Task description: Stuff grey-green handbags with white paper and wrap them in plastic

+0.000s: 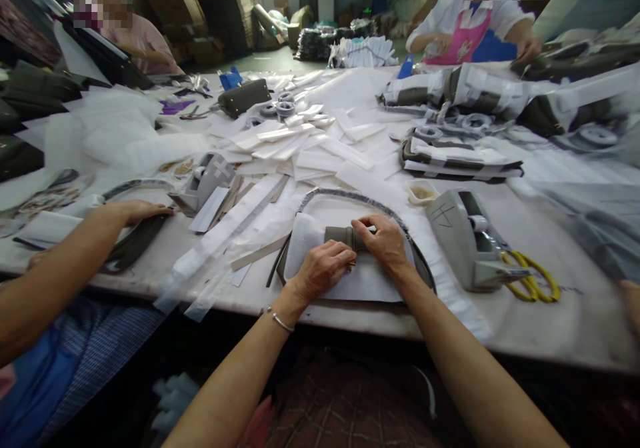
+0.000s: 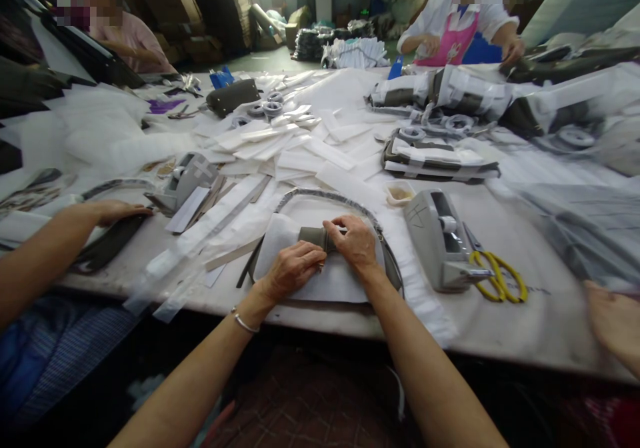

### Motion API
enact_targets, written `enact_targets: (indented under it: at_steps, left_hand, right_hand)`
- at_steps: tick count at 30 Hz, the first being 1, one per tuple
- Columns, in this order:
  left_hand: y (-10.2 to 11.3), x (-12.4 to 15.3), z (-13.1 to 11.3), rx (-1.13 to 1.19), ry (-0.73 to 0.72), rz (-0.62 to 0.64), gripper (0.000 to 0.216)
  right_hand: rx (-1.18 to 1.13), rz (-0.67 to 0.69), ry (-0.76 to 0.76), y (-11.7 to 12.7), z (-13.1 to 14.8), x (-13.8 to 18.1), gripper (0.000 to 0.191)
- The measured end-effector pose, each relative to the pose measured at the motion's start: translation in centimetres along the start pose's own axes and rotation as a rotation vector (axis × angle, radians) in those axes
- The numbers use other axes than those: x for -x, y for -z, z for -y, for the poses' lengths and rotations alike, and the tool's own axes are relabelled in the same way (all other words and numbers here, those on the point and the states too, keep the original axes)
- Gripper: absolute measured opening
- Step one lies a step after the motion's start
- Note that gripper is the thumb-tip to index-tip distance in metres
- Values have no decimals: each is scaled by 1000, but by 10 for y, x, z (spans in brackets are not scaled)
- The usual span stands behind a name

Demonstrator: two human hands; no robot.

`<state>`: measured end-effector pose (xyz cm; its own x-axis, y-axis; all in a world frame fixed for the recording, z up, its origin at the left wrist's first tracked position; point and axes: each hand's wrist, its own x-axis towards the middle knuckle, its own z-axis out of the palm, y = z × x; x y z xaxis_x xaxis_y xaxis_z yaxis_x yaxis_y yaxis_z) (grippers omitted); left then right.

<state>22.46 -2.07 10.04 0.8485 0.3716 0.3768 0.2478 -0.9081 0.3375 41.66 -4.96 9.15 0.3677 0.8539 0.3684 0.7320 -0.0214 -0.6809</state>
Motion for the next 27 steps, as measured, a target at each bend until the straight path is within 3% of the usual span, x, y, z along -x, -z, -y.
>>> enact_targets:
  at_steps: [4, 10, 18, 20, 24, 27]
  left_hand:
    - [3, 2, -3, -10, -2, 102, 17]
    - [13, 17, -16, 62, 4, 131, 34]
    - [14, 27, -23, -60, -10, 153, 25]
    - [12, 28, -22, -67, -8, 151, 24]
    - [9, 30, -25, -118, -7, 137, 21]
    - [6, 32, -32, -175, 12, 84, 20]
  right_hand:
    - [2, 6, -7, -2, 0, 0, 32]
    - [23, 12, -12, -2, 0, 1, 29]
    - [-108, -50, 61, 5, 7, -2, 21]
    - [-147, 96, 81, 15, 16, -4, 19]
    - [-109, 574, 191, 37, 32, 4, 15]
    - [-46, 682, 245, 45, 35, 17, 20]
